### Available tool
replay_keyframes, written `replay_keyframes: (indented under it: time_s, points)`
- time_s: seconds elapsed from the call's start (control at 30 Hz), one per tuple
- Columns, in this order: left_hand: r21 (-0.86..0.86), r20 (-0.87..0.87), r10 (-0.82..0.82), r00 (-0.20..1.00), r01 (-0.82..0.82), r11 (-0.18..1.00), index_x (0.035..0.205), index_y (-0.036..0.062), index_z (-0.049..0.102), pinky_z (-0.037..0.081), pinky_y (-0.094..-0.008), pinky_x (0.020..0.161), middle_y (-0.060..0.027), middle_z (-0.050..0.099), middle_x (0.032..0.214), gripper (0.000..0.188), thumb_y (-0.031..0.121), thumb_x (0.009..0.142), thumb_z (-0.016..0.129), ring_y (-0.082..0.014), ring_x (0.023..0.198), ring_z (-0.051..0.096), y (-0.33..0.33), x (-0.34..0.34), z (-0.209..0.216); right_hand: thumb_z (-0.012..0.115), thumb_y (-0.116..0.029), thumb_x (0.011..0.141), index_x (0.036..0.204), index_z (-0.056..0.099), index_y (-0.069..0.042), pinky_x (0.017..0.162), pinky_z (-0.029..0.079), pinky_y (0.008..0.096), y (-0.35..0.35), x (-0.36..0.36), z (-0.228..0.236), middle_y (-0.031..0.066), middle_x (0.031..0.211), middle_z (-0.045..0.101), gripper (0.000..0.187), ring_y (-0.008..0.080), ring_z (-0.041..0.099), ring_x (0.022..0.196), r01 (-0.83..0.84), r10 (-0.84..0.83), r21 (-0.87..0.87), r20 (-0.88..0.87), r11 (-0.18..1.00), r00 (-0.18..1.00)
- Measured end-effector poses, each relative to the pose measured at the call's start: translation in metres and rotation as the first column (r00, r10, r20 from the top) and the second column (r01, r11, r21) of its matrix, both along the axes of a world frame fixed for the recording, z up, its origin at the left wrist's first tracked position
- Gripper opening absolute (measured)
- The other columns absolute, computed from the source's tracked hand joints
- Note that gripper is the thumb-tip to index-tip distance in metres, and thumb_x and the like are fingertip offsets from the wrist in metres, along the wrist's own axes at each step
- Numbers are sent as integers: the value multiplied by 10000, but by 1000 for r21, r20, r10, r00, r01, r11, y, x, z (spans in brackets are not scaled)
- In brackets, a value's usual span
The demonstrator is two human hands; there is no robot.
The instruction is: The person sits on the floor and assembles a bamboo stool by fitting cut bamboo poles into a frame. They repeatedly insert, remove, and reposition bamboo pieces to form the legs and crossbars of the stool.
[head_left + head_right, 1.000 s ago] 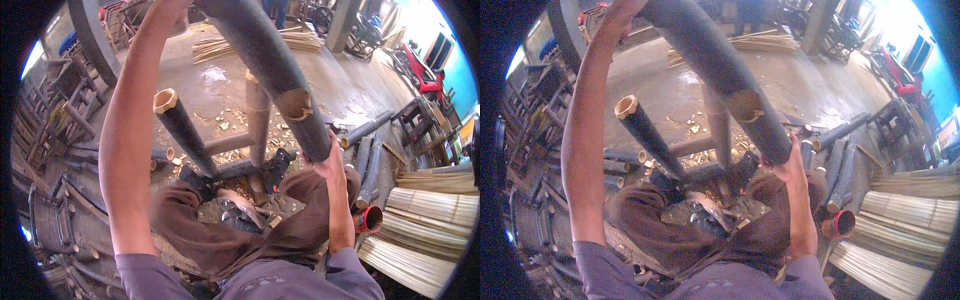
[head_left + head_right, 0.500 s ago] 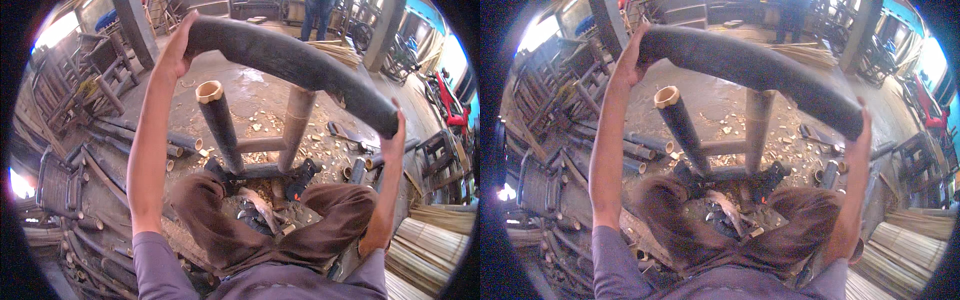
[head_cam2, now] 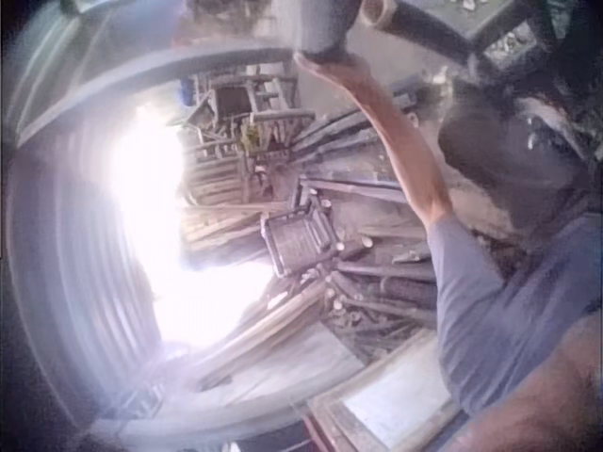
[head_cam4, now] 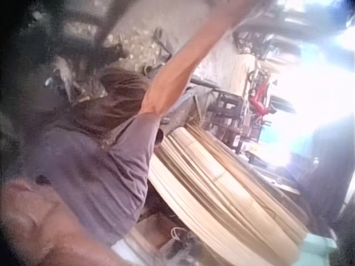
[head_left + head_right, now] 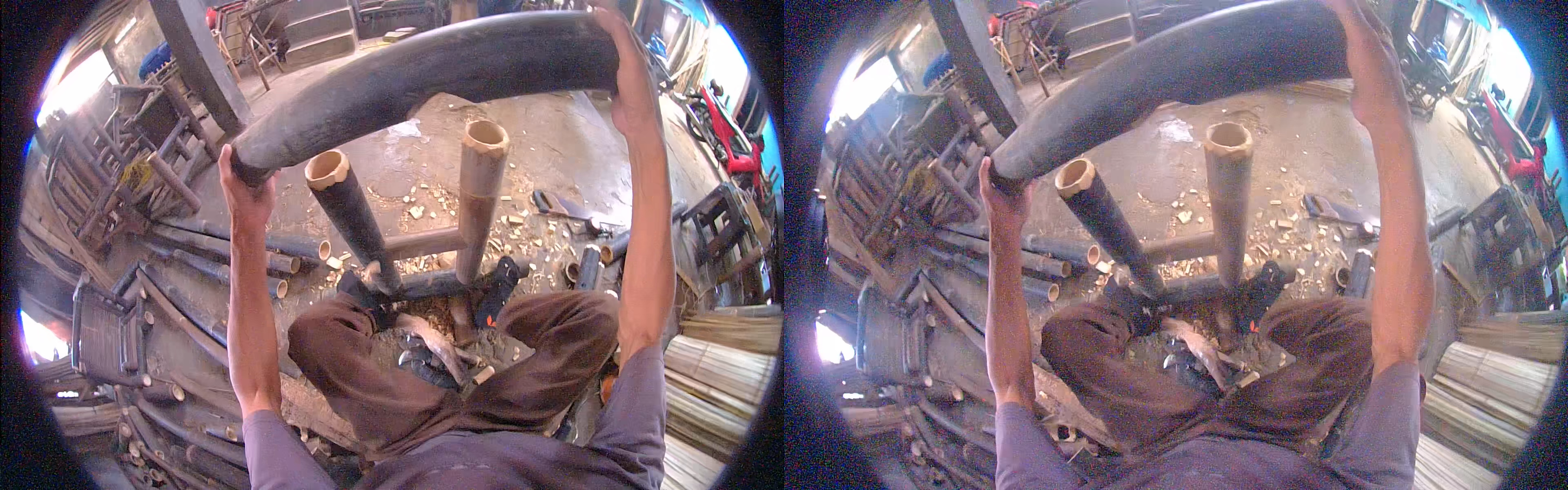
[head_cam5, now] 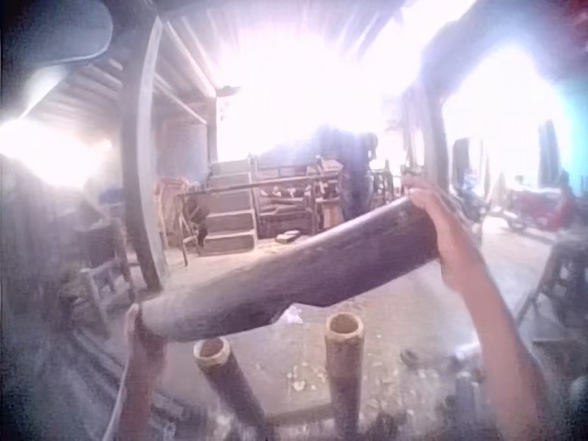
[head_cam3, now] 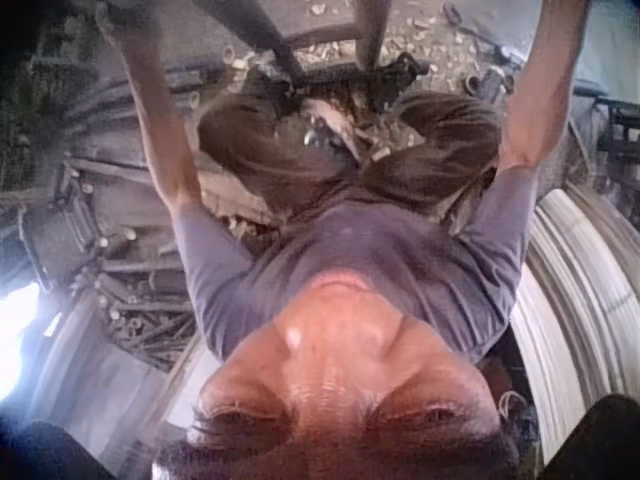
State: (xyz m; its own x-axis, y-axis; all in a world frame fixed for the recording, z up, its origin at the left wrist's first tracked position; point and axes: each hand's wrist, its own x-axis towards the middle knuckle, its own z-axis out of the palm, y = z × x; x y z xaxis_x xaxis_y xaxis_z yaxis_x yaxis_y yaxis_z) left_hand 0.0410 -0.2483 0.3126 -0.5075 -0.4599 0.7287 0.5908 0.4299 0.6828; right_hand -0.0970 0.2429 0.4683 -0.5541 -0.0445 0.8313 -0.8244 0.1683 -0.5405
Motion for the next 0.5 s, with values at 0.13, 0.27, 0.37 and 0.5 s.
replay_keyframes:
  time_s: [0.13, 0.27, 0.37, 0.5]
  points:
    - [616, -191, -465, 865, 474, 629, 1259, 40, 528, 446, -389, 955, -89, 607, 1189, 457, 402, 990, 456, -229, 1070, 589, 14, 0, 14, 458, -335, 994, 1316, 537, -47, 1074, 351, 318, 13, -25, -13, 77, 1349, 546, 439, 173, 495, 1261, -159, 159, 34, 21, 987, 987]
    - [567, -184, -465, 866, 480, 670, 1297, 41, 501, 405, -381, 994, -90, 595, 1204, 461, 391, 1002, 446, -216, 1118, 554, 49, -6, 11, 450, -396, 979, 1344, 511, -26, 1067, 357, 326, 34, -45, -35, 92, 1336, 547, 524, 194, 506, 1242, -247, 262, -125, 127, 961, 957]
    - [600, -187, -501, 845, 502, 623, 1324, 47, 478, 371, -378, 1023, -84, 579, 1230, 457, 376, 1010, 432, -206, 1161, 522, 73, -1, 10, 451, -411, 971, 1351, 505, -26, 1066, 357, 339, 45, -55, -53, 100, 1324, 551, 544, 199, 508, 1232, -261, 353, -327, 266, 908, 897]
    - [538, -172, -504, 847, 509, 672, 1303, 68, 483, 379, -357, 1005, -64, 574, 1182, 439, 367, 982, 460, -191, 1129, 528, 71, -2, 8, 468, -397, 963, 1341, 513, -27, 1069, 348, 346, 49, -63, -74, 106, 1301, 562, 531, 205, 509, 1225, -242, 362, -365, 308, 899, 880]
